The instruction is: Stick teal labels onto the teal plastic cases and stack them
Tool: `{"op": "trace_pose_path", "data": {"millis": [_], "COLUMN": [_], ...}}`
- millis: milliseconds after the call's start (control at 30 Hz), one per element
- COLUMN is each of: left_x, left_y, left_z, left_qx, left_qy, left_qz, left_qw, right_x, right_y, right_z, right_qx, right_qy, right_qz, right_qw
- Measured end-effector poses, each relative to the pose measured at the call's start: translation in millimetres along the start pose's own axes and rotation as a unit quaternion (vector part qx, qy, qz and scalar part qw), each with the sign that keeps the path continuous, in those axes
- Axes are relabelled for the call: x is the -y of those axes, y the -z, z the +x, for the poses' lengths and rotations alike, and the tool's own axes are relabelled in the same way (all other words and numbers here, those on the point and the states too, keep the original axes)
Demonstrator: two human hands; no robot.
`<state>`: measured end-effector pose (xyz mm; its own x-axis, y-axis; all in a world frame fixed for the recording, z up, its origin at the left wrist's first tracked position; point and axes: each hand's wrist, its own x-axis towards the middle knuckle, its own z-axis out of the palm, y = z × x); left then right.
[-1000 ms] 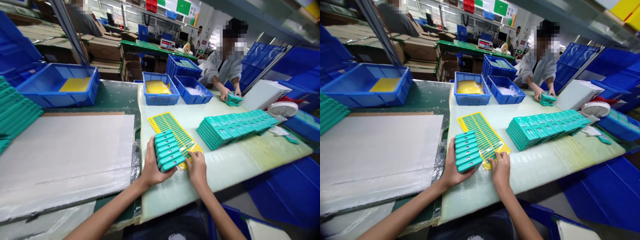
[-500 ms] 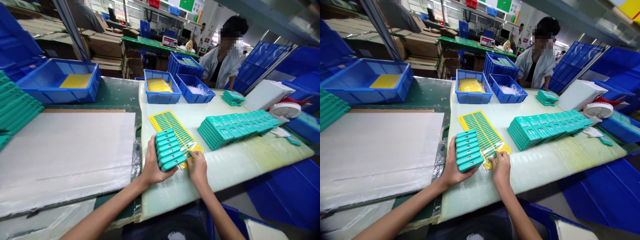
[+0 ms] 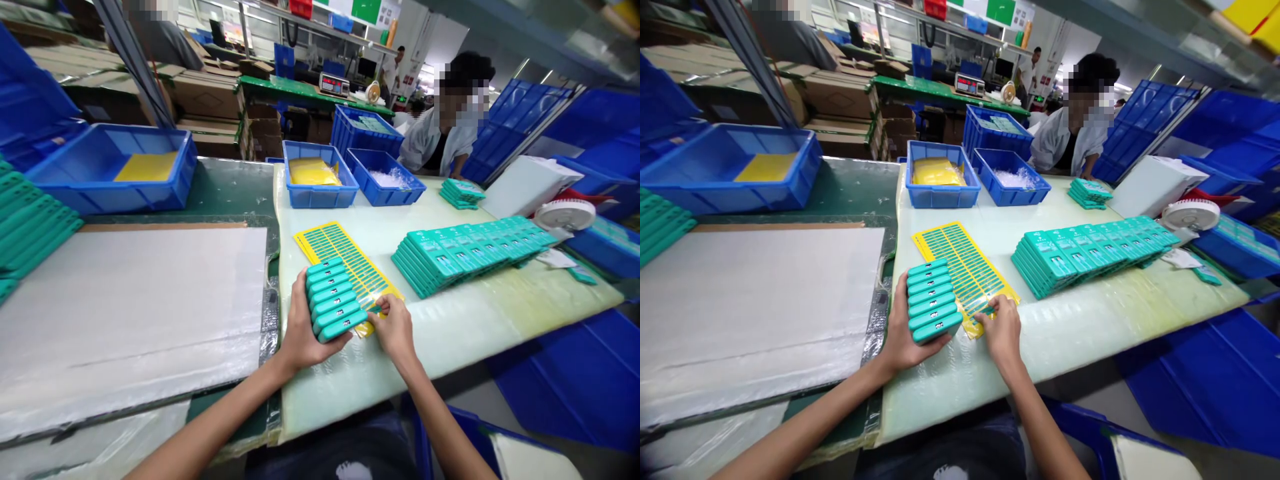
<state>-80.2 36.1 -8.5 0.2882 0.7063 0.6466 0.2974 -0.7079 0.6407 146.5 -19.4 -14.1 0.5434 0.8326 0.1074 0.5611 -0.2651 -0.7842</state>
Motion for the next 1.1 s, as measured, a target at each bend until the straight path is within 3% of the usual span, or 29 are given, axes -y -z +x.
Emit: {"op": "trace_pose_path", "data": {"millis": [167,333,533,700,800,1100], "left_x": [0.8,1.8,1.0,-0.4,-0.5,-0.6], "left_y": [0.9,0.2,-0.9,-1.9,-2.7,-4.0], "left_z": [-0.2,-1.5,-2.5,-4.0,-4.4,-2.8], "left_qx": [0.007,0.012,0.013,0.01,0.014,0.021], "left_qy": [0.0,0.007,0.011,0.015,0.031,0.039], "left_qz": [0.004,-0.002,-0.018,-0.041,-0.056,-0.069], "left_qw": [1.0,1.0,1.0,0.999,0.998,0.997], "right_x": [3.9,14.3,60.5,121.2,143.3,150.8], "right_y": [10.2,43.7,86.6,81.6,72.1,72.9], "right_z": [6.0,16.2,20.7,-5.4,-23.6,-36.2], "right_qx": [0.066,0.162,0.169,0.103,0.108,0.07], "right_qy": [-0.036,-0.077,-0.099,0.012,0.074,0.12], "right_qz": [0.13,0.231,0.287,0.257,0.204,0.153], "right_qw": [0.989,0.956,0.938,0.961,0.97,0.978]}}
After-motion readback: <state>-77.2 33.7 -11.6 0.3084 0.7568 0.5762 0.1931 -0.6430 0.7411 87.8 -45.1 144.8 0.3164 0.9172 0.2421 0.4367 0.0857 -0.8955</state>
